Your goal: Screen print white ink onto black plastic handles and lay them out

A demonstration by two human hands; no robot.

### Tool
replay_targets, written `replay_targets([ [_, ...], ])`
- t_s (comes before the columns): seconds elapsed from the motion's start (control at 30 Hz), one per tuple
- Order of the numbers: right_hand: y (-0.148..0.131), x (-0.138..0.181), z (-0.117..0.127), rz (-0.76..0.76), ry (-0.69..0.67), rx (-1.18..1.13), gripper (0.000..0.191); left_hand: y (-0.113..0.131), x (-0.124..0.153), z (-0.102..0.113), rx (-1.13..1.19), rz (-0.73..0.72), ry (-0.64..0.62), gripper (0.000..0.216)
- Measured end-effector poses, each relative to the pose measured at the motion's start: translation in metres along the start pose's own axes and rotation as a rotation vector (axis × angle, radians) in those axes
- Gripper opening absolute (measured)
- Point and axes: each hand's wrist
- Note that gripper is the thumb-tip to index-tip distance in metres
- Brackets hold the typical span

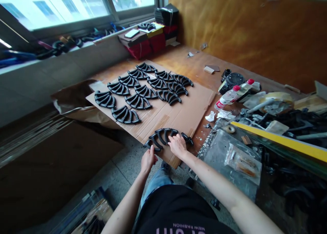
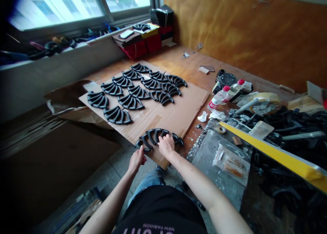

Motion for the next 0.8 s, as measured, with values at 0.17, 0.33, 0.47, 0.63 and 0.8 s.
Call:
replay_targets([
  [0.17,-0.006,-0.021,0.006,-0.021,-0.030,-0.029,0.035,0.034,-0.044,0.018,-0.231,-0.089,0.067,0.050],
  [0.33,-0.006,-0.033,0.004,-0.060,-0.079,-0.074,0.040,0.046,-0.049,0.023,-0.390,-0.240,0.209,0.036],
  [0.47,-0.005,-0.036,0.003,-0.090,-0.094,-0.109,0.041,0.042,-0.035,0.009,-0.491,-0.484,0.170,0.033],
  [0.63,-0.004,-0.036,0.004,-0.112,-0.080,-0.136,0.041,0.049,-0.045,0.002,-0.716,-0.584,0.134,0.037],
  [0.8,-0.005,-0.037,0.003,-0.125,-0.079,-0.197,0.042,0.057,-0.061,0.010,-0.768,-0.582,0.154,0.039],
])
Point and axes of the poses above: each hand's wrist, its own x-axis away from the middle knuckle, its own z-axis out of the back of the hand, y = z × x, and after that the axes turned 11 degrees about x, right-handed
